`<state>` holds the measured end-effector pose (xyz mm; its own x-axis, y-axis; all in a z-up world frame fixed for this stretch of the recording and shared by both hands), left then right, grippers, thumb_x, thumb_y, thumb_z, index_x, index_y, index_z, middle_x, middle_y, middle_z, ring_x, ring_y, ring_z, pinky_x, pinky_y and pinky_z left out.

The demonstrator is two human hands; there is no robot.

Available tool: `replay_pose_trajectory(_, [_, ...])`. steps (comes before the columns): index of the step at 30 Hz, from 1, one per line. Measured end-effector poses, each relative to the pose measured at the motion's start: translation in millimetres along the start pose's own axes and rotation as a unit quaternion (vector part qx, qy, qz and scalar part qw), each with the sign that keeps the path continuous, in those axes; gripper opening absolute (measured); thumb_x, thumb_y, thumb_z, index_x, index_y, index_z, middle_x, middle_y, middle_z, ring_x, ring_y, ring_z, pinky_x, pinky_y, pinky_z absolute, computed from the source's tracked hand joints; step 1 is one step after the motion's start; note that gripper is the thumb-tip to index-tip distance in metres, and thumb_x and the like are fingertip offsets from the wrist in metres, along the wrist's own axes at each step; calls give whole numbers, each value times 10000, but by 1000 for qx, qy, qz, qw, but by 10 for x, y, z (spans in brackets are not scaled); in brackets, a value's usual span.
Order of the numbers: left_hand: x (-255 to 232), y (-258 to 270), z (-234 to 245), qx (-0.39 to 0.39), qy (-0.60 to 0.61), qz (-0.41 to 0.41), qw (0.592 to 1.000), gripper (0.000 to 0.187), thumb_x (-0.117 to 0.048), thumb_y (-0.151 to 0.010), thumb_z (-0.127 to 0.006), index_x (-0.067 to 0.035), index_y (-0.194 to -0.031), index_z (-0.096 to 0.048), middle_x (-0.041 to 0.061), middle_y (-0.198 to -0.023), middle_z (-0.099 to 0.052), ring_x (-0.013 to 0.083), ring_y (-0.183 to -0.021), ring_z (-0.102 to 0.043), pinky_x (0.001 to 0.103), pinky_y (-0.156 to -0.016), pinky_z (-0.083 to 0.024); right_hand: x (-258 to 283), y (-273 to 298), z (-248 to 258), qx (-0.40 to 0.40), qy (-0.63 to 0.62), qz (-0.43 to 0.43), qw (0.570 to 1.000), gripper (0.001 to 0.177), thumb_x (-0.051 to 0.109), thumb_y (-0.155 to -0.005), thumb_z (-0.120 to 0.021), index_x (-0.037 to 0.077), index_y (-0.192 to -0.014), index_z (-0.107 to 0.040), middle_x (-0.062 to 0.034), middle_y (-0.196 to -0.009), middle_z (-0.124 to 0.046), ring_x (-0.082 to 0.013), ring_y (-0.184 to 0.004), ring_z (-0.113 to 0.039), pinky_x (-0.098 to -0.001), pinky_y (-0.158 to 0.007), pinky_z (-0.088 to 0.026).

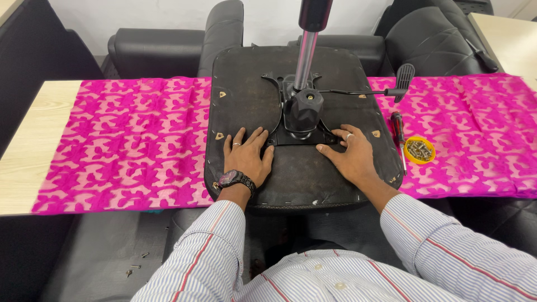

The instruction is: The person uses a screwdriver to fasten screws into the underside of an office chair seat, then flips the seat upright and aligns the gas-lift column with the seat base. They continue to tighten screws to secure the column to the seat.

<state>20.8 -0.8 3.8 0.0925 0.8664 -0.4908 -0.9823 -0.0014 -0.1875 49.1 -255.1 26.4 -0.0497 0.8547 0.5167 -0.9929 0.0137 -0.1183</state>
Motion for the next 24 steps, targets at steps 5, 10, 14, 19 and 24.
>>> replay_pose_trajectory(5, [6,3,-11,0,0,-1,1000,504,-406,-955,-530,-198,-1411,-582,-34,-1514,-520,320,-1478,-324,548,-1234,-123,5,6,6,-1,-6,-2,1000,715,447,-786,-838,14,-1321,-643,-162,-1505,-477,-309,-1192,-649,-418,-1016,-545])
replay_pose_trajectory(10, [19,4,-11,-1,2,-2,1000,503,-404,-956,-532,-197,-1410,-584,-30,-1513,-521,324,-1477,-326,556,-1230,-124,3,10,-5,-3,-12,-1,1000,709,439,-785,-842,9,-1313,-648,-164,-1504,-481,-303,-1197,-646,-416,-1017,-541])
replay_pose_trajectory(14, [16,3,-12,-1,5,-1,1000,503,-403,-950,-535,-201,-1408,-585,-32,-1511,-523,322,-1476,-329,556,-1229,-125,16,17,0,-5,-9,2,1000,706,441,-785,-840,13,-1314,-649,-164,-1500,-486,-300,-1193,-652,-416,-1020,-539])
replay_pose_trajectory(19, [14,1,-8,-2,4,-1,1000,500,-403,-951,-535,-201,-1404,-589,-32,-1509,-527,325,-1474,-332,559,-1230,-128,88,41,49,-10,-8,7,1000,718,443,-784,-844,11,-1321,-643,-175,-1514,-469,-310,-1196,-645,-422,-1016,-536])
replay_pose_trajectory(24, [9,9,-7,-14,1,-12,1000,496,-398,-954,-534,-188,-1400,-593,-19,-1505,-532,332,-1467,-340,563,-1227,-131,-91,18,164,-18,-165,-102,981,725,431,-797,-811,72,-1382,-581,-165,-1355,-593,-250,-1110,-713,-370,-963,-559])
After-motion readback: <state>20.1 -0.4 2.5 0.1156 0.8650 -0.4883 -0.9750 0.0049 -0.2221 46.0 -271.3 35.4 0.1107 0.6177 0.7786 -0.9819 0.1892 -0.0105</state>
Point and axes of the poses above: each hand's wrist, its own y-axis away from the middle knuckle, its own z-axis out of the back of the hand, x = y × z, the point moved 2 cm from there along -y, towards the middle knuckle
